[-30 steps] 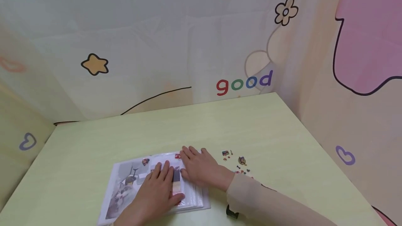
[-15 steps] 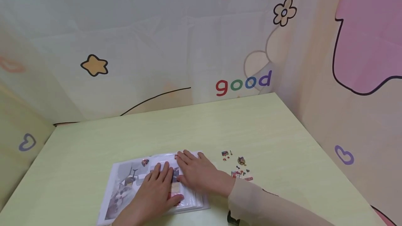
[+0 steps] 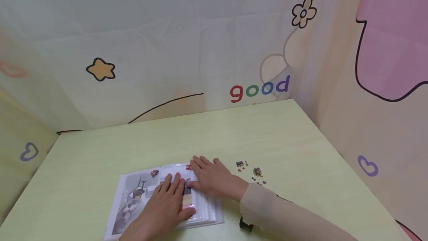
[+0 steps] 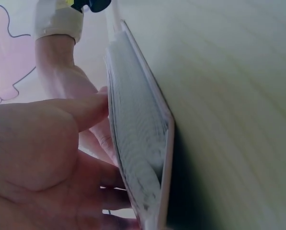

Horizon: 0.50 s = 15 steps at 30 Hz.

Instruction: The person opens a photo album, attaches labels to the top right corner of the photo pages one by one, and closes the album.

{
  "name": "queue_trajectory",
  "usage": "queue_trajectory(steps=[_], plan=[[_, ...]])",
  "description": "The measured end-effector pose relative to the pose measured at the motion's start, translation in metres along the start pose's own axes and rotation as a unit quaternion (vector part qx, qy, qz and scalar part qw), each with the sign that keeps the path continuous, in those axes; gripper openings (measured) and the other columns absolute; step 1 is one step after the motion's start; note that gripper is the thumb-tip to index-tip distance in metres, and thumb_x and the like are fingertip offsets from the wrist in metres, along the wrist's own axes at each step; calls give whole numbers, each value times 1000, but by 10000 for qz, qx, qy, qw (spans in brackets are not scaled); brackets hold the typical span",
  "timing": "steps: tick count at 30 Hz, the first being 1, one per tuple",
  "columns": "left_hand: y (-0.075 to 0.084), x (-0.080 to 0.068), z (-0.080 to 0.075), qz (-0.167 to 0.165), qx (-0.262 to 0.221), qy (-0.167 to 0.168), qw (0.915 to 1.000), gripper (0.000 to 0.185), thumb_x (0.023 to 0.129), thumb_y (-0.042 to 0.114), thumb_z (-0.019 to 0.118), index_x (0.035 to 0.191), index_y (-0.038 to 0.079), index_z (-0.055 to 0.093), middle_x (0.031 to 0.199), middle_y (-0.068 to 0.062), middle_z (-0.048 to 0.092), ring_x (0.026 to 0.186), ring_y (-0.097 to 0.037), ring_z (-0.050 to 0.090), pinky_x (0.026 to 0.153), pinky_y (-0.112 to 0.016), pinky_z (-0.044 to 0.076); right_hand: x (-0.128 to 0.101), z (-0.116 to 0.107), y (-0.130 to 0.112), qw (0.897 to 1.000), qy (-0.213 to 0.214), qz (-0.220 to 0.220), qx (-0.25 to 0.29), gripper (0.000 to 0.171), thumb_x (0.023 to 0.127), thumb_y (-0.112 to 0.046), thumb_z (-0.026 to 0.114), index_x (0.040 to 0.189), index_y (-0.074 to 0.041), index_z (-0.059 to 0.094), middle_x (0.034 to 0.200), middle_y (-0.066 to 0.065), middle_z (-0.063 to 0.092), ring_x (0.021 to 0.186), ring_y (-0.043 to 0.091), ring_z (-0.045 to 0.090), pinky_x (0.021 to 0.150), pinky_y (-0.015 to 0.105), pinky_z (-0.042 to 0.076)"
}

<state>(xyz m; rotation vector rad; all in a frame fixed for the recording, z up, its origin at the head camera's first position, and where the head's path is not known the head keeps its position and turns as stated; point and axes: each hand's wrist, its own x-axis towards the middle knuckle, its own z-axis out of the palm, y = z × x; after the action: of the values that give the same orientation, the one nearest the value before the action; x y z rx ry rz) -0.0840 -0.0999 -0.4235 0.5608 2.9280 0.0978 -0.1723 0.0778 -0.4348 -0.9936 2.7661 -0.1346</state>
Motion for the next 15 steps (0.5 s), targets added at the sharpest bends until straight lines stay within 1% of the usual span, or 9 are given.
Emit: queue_trajectory(steps=[4, 8, 10, 12, 15], plan=[[0, 1, 1, -11, 47, 1, 10000, 92, 97, 66, 56, 153, -6, 42, 162, -24, 35, 150, -46, 28, 116, -58, 33, 0, 0, 1, 9997, 232, -30, 96, 79, 106, -55, 49, 161, -1, 32, 168, 14, 27, 155, 31, 25, 118, 56, 31], [1, 0, 4, 25, 71, 13, 10000, 92, 97, 65, 57, 152, -7, 43, 161, -25, 36, 150, -46, 29, 115, -59, 33, -7, 1, -3, 9985, 450, -269, -150, 73, 107, -49, 51, 159, -1, 35, 167, 14, 29, 154, 30, 26, 118, 53, 34], [1, -1, 5, 34, 95, 17, 9999, 92, 97, 66, 56, 153, -7, 43, 161, -25, 36, 150, -46, 29, 115, -59, 33, -12, 2, -7, 9978, 389, -445, -297, 70, 107, -47, 51, 159, -3, 36, 167, 12, 30, 155, 29, 26, 117, 53, 34], [1, -1, 5, 37, 105, 34, 9999, 93, 97, 65, 56, 153, -7, 42, 162, -25, 35, 150, -46, 28, 115, -59, 33, -15, 2, -11, 9973, 237, -533, -438, 69, 108, -48, 48, 160, -5, 36, 168, 9, 30, 155, 26, 25, 118, 54, 33], [1, 1, 4, 46, 107, 45, 9999, 93, 97, 66, 55, 153, -7, 41, 162, -24, 34, 150, -46, 27, 115, -59, 32, -18, 1, -15, 9965, 87, -519, -644, 69, 108, -51, 45, 161, -8, 35, 169, 6, 28, 155, 24, 24, 119, 55, 31]])
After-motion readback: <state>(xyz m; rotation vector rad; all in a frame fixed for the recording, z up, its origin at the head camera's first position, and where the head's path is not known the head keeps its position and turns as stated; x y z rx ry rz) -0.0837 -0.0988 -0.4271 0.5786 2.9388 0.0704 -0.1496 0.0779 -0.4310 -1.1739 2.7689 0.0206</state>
